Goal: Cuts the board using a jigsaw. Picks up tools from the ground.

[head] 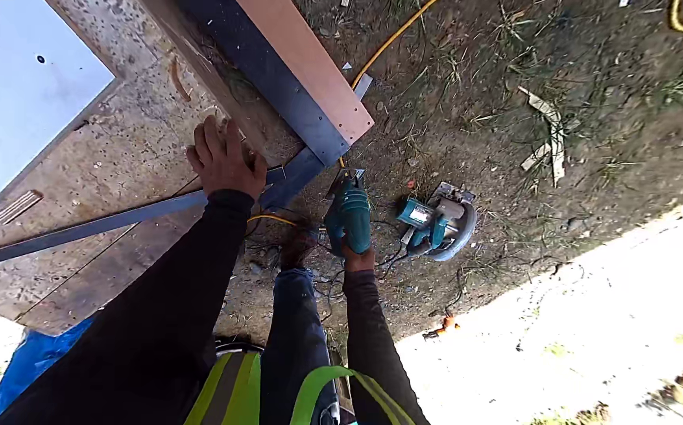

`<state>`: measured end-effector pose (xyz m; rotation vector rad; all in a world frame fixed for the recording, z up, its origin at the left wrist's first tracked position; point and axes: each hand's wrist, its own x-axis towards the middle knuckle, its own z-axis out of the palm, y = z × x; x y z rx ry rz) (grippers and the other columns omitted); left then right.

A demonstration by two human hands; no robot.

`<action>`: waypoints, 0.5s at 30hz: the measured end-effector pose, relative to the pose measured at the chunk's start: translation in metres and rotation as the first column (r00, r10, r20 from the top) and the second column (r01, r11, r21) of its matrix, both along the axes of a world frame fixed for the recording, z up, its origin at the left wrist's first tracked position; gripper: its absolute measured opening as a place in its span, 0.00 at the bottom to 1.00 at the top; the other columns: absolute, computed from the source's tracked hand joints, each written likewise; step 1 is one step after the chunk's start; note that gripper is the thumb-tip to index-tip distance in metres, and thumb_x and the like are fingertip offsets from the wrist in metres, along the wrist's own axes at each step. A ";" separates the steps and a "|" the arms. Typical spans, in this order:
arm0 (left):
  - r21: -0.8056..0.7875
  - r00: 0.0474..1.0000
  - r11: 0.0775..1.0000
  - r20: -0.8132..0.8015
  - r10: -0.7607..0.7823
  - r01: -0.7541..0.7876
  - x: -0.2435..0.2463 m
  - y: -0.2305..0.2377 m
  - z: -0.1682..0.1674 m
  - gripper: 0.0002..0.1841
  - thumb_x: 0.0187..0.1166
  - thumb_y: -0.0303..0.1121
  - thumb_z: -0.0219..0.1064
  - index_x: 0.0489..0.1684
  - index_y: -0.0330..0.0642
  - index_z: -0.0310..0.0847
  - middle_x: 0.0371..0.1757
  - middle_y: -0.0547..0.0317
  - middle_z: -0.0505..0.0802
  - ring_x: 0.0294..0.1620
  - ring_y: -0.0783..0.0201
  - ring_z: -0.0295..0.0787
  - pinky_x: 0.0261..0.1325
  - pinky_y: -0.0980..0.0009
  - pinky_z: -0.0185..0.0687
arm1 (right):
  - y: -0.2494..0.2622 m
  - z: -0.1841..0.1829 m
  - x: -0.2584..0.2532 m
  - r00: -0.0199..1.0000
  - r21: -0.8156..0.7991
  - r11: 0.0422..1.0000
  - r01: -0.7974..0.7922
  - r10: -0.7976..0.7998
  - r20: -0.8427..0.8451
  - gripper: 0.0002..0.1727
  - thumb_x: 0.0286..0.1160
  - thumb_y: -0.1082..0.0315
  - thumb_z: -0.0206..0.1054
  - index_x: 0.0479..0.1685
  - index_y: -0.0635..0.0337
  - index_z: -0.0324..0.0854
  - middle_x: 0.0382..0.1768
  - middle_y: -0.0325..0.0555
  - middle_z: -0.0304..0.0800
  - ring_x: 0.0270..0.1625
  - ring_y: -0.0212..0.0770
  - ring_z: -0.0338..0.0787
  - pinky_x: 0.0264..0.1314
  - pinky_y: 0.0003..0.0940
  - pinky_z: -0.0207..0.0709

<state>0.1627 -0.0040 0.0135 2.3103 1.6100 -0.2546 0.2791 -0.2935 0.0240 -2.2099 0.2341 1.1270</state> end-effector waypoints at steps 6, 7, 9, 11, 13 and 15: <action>-0.054 1.000 0.999 -0.006 -0.001 0.001 0.001 -0.003 0.002 0.40 0.74 0.62 0.59 0.90 0.57 0.64 0.92 0.37 0.61 0.93 0.31 0.49 0.85 0.28 0.44 | -0.025 0.008 -0.020 0.997 -0.063 0.995 0.075 -0.073 0.025 0.36 0.50 0.71 0.79 0.67 0.75 0.75 0.52 0.58 0.90 0.53 0.39 0.91 0.61 0.38 0.86; -0.062 1.000 0.998 0.001 -0.012 0.012 0.001 -0.001 0.002 0.40 0.75 0.62 0.59 0.90 0.57 0.65 0.92 0.35 0.61 0.93 0.29 0.49 0.85 0.27 0.43 | -0.023 0.015 -0.025 0.995 -0.094 0.990 0.105 -0.104 0.014 0.35 0.53 0.73 0.79 0.67 0.75 0.75 0.53 0.59 0.90 0.55 0.41 0.91 0.63 0.40 0.85; -0.062 1.000 0.998 0.014 -0.024 0.025 0.000 0.000 0.002 0.39 0.75 0.63 0.59 0.88 0.58 0.68 0.91 0.32 0.62 0.91 0.28 0.50 0.83 0.26 0.44 | -0.014 0.031 -0.031 0.989 -0.130 0.980 0.150 -0.149 0.013 0.33 0.55 0.74 0.78 0.67 0.74 0.76 0.53 0.58 0.90 0.54 0.41 0.91 0.62 0.40 0.85; -0.083 1.000 0.996 0.017 -0.016 0.017 -0.002 0.003 0.007 0.39 0.76 0.66 0.59 0.87 0.59 0.68 0.91 0.34 0.62 0.91 0.28 0.51 0.83 0.26 0.45 | -0.004 0.053 -0.035 0.979 -0.111 0.974 0.197 -0.190 0.072 0.30 0.53 0.73 0.76 0.62 0.74 0.78 0.47 0.54 0.92 0.48 0.37 0.92 0.57 0.37 0.87; -0.121 0.998 0.993 0.058 -0.006 0.013 0.000 0.012 0.011 0.41 0.77 0.66 0.59 0.89 0.55 0.66 0.92 0.34 0.61 0.92 0.29 0.49 0.83 0.26 0.44 | 0.014 0.079 -0.032 0.963 -0.023 0.973 0.232 -0.226 0.146 0.27 0.52 0.70 0.73 0.56 0.75 0.79 0.41 0.49 0.92 0.44 0.34 0.93 0.51 0.35 0.89; -0.138 0.994 0.990 0.104 -0.009 0.024 -0.003 0.019 0.014 0.41 0.78 0.64 0.60 0.88 0.50 0.67 0.91 0.33 0.61 0.92 0.28 0.48 0.84 0.26 0.42 | 0.026 0.105 -0.029 0.964 0.105 0.977 0.184 -0.200 0.173 0.26 0.53 0.68 0.73 0.53 0.75 0.78 0.39 0.48 0.94 0.42 0.37 0.95 0.49 0.37 0.92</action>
